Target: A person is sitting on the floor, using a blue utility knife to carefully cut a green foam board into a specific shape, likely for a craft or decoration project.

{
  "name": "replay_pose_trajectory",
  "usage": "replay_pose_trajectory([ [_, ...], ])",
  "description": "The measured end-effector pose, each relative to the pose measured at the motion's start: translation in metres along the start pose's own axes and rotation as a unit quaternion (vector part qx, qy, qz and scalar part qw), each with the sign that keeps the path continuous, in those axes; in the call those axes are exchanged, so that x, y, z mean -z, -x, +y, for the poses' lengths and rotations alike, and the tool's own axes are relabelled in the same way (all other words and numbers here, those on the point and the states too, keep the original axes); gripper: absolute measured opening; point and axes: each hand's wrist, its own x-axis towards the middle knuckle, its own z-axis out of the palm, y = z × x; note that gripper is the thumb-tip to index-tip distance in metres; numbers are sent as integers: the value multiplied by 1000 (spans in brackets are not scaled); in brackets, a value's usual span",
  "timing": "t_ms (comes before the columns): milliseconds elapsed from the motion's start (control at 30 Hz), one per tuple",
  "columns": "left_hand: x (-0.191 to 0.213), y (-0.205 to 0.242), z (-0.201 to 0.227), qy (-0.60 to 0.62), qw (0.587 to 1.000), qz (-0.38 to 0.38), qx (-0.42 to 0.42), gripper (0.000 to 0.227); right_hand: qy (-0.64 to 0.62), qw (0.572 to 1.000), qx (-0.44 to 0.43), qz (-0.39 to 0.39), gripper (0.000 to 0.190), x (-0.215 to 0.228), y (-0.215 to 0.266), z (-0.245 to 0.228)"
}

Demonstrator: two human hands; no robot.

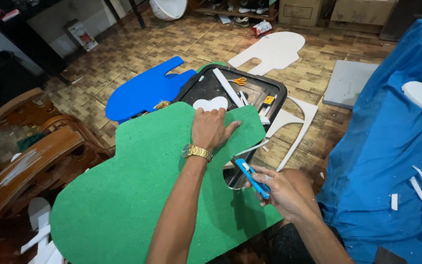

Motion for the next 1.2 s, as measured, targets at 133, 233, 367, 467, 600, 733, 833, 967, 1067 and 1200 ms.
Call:
replay_pose_trajectory([
  [133, 1, -1, 0, 0, 1000, -4, 0, 60, 2, 1000, 5, -3, 67, 2, -1, 2],
  [233, 3, 0, 1, 0, 1000, -3, -1, 60, 7, 1000, 10, -4, 66, 4, -4, 6],
  [367, 2, -1, 1, 8, 1000, -12, 4, 60, 6, 1000, 10, -4, 65, 5, -4, 7],
  [467, 4, 0, 2, 9, 1000, -4, 1, 59, 2, 1000, 12, -6, 65, 5, -3, 6],
  [600, 5, -1, 3, 1, 1000, -10, 4, 59, 3, 1000, 10, -8, 64, 3, -1, 1],
  [733, 6, -1, 3, 7, 1000, -16, 7, 59, 5, 1000, 6, -6, 64, 2, -1, 1],
  [833, 6, -1, 3, 12, 1000, -6, 6, 58, 9, 1000, 10, -11, 67, 4, -2, 3],
  [967, 4, -1, 3, 11, 1000, -18, 10, 59, 4, 1000, 5, -9, 68, 6, -4, 6],
  [1067, 3, -1, 2, 10, 1000, -14, 5, 60, 3, 1000, 6, -12, 66, 5, -4, 6],
  [1200, 2, -2, 2, 3, 1000, -22, 9, 60, 9, 1000, 6, -7, 67, 5, -4, 5],
])
